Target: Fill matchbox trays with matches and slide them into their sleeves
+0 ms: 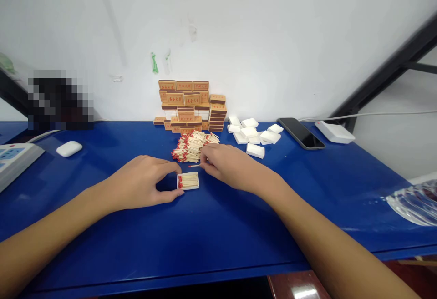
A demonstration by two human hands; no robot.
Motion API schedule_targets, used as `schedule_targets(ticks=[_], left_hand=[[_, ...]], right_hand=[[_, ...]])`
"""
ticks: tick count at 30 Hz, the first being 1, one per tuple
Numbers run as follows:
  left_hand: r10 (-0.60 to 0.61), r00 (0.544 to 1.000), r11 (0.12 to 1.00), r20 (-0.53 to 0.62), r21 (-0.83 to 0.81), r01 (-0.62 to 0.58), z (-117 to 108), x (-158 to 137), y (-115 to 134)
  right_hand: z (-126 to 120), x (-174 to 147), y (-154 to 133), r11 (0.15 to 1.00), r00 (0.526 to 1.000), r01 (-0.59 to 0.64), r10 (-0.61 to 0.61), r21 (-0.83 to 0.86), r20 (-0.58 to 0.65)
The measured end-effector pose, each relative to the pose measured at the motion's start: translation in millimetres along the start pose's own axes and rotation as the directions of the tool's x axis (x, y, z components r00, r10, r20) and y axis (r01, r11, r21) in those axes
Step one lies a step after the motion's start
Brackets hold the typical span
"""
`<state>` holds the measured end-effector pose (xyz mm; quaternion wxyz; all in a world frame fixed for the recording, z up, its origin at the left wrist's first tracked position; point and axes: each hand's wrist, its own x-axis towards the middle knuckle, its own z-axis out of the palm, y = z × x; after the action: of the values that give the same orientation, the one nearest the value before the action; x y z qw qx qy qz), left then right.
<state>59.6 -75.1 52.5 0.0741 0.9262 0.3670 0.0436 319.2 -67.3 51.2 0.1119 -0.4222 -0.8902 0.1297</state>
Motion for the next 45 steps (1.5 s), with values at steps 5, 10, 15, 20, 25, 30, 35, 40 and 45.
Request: schedule_targets(ticks=[5, 10, 15, 20, 25, 30, 35, 40, 45], left_hand=[[0.003, 1.000, 1.000, -0.009, 0.000, -0.003, 0, 0, 1], [-0.002, 1.000, 1.000, -0.013, -0.006, 0.002, 1, 1, 0], [-0.007, 1.000, 1.000, -0.006, -0.011, 0.007, 1, 0, 2], [0.005, 1.000, 1.000, 0.020, -0.029, -0.004, 1, -1, 6], [0.012, 1.000, 1.000, 0.025, -0.027, -0.012, 0, -2, 7], [0.017, 1.000, 1.000, 0.019, -0.013, -0.017, 1, 0, 6], [0.017, 1.000, 1.000, -0.008, 0.000, -0.017, 2, -1, 5], [0.011, 1.000, 1.000, -0.005, 0.000, -0.011, 1, -1, 6], [0.017, 1.000, 1.000, -0.003, 0.000, -0.017, 0, 0, 6]], right_hand=[[1, -6, -24, 0.998, 0.998, 0.063, -0.063, -0.001, 0.026], [3, -5, -29, 0.997, 0.998, 0.064, -0.063, -0.042, 0.018], [8, 4, -11, 0.998, 0.975, -0.016, 0.001, -0.065, -0.223], [27, 15, 1, 1.000, 0.948, 0.004, -0.009, -0.018, -0.318], [35, 19, -1, 0.999, 0.966, -0.027, 0.016, -0.041, -0.258], [34, 19, 0, 0.999, 0.973, -0.042, 0.039, -0.006, -0.228], [31, 18, -2, 0.998, 0.980, -0.064, 0.063, 0.002, -0.188], [28, 18, -3, 0.998, 0.986, -0.056, 0.052, -0.022, -0.156], [24, 17, 0, 0.999, 0.992, -0.029, 0.026, -0.022, -0.124]])
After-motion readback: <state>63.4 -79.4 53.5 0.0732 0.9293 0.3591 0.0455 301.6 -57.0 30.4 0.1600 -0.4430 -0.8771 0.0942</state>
